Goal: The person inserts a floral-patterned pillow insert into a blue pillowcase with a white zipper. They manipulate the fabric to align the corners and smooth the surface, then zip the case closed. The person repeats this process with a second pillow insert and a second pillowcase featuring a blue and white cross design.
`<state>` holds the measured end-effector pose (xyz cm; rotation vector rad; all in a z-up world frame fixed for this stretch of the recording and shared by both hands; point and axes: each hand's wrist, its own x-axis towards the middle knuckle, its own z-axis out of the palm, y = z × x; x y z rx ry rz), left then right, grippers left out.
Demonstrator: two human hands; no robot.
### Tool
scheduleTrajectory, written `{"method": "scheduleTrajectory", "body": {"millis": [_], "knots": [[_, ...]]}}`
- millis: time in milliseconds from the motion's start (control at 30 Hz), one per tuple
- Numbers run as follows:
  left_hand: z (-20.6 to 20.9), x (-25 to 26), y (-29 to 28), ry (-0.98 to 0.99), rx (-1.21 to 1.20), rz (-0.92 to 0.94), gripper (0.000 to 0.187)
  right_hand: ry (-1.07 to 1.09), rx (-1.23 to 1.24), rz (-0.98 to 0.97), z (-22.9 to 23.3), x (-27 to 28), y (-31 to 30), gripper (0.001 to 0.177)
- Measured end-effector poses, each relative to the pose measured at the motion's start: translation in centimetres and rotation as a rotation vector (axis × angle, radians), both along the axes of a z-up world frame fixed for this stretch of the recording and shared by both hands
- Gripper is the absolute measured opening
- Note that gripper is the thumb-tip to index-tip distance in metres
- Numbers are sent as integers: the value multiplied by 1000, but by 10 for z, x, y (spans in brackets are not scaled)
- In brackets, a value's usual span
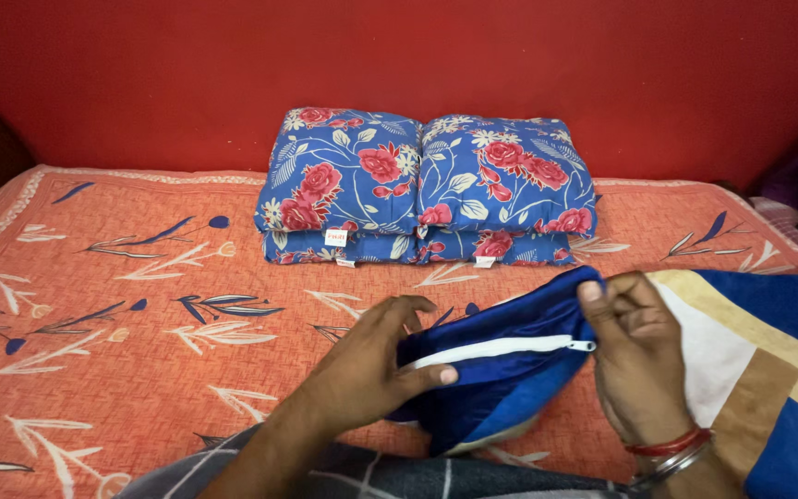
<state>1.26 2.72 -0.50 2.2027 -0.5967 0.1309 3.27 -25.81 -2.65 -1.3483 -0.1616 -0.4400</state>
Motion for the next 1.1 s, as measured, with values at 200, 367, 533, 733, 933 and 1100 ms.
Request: {"method": "scheduleTrajectory", "body": {"millis": [200, 367, 533, 733, 933, 1100], "knots": [[-48, 27, 15, 550, 164, -74, 107, -71, 35, -44, 18, -8, -8, 9], [-86, 41, 8, 513, 238, -93, 106, -72, 82, 45, 27, -13, -12, 9], [-109, 56, 15, 508, 166, -63, 89, -71, 142, 75, 36, -14, -18, 11], [-144, 70, 16, 583, 44, -127, 73, -92, 202, 127, 31, -11, -30, 15], [-174, 101, 22, 615, -375, -175, 31, -94, 133, 17, 22, -2, -47, 7], [-125, 83, 22, 704, -248, 42, 56, -19, 151, -18, 29, -1, -53, 8]]}}
